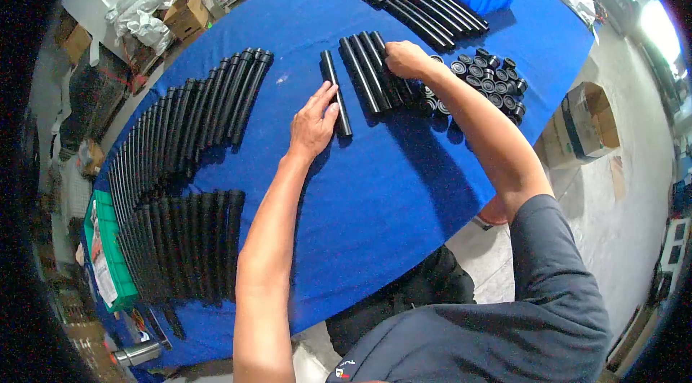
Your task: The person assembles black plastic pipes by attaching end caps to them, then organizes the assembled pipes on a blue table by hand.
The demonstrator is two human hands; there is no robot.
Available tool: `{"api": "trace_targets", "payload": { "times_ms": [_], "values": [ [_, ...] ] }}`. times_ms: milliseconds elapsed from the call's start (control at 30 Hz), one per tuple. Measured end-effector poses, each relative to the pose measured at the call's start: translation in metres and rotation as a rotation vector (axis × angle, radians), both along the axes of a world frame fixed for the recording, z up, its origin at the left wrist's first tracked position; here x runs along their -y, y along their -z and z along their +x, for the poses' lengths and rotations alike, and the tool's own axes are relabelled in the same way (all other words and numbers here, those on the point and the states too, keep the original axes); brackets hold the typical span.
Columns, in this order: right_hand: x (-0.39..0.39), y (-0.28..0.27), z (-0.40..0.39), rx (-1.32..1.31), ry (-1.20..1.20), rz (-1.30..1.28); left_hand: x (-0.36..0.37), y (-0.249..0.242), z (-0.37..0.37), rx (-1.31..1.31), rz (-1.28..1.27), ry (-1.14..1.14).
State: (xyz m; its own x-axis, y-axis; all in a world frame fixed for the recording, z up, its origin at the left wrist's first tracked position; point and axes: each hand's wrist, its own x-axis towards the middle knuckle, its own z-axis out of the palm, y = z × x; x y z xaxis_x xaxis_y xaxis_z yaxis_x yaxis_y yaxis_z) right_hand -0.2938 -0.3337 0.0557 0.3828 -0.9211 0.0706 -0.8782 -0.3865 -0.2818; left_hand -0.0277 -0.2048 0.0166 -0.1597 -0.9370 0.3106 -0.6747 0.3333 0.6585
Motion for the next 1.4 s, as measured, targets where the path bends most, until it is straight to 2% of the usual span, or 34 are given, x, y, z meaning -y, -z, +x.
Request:
{"api": "trace_targets", "payload": {
  "times_ms": [100,233,367,500,600,700,867,900,933,1000,1167,1267,1400],
  "values": [
    [-0.005,-0.002,0.012,0.039,-0.035,0.008,0.007,0.006,-0.012,0.000,-0.122,0.032],
    [-0.009,0.003,0.029,0.044,-0.006,-0.005,0.009,0.003,-0.018,-0.030,0.011,-0.006],
    [-0.023,-0.005,0.042,-0.044,-0.043,0.014,-0.003,0.004,-0.012,0.053,-0.048,-0.015],
    [-0.042,0.003,0.048,-0.010,-0.066,0.009,-0.032,0.003,-0.003,0.030,-0.052,-0.020],
    [-0.075,-0.005,0.054,0.009,-0.069,0.060,-0.062,-0.006,0.001,-0.021,0.051,-0.035],
    [-0.103,0.001,0.056,-0.004,-0.089,0.072,-0.095,-0.014,0.004,-0.025,-0.010,-0.077],
    [-0.138,-0.012,0.052,0.086,-0.100,0.129,-0.099,0.004,0.015,-0.122,-0.120,-0.104],
    [-0.139,-0.023,0.050,0.032,-0.100,0.181,-0.099,0.001,0.011,-0.266,-0.059,-0.130],
    [-0.139,-0.032,0.047,-0.006,-0.073,0.163,-0.099,-0.004,0.008,-0.405,0.003,-0.158],
    [-0.132,-0.042,0.040,-0.081,-0.022,0.130,-0.096,-0.001,0.009,-0.338,-0.061,-0.186],
    [-0.071,-0.061,-0.027,-0.227,0.091,-0.178,-0.093,0.011,0.016,-0.225,-0.141,-0.252],
    [-0.052,-0.075,-0.052,-0.378,0.153,-0.076,-0.094,0.006,0.014,-0.201,-0.143,-0.260],
    [-0.046,-0.063,-0.055,-0.388,0.205,0.047,-0.094,0.005,0.014,-0.210,-0.140,-0.248]
  ]
}}
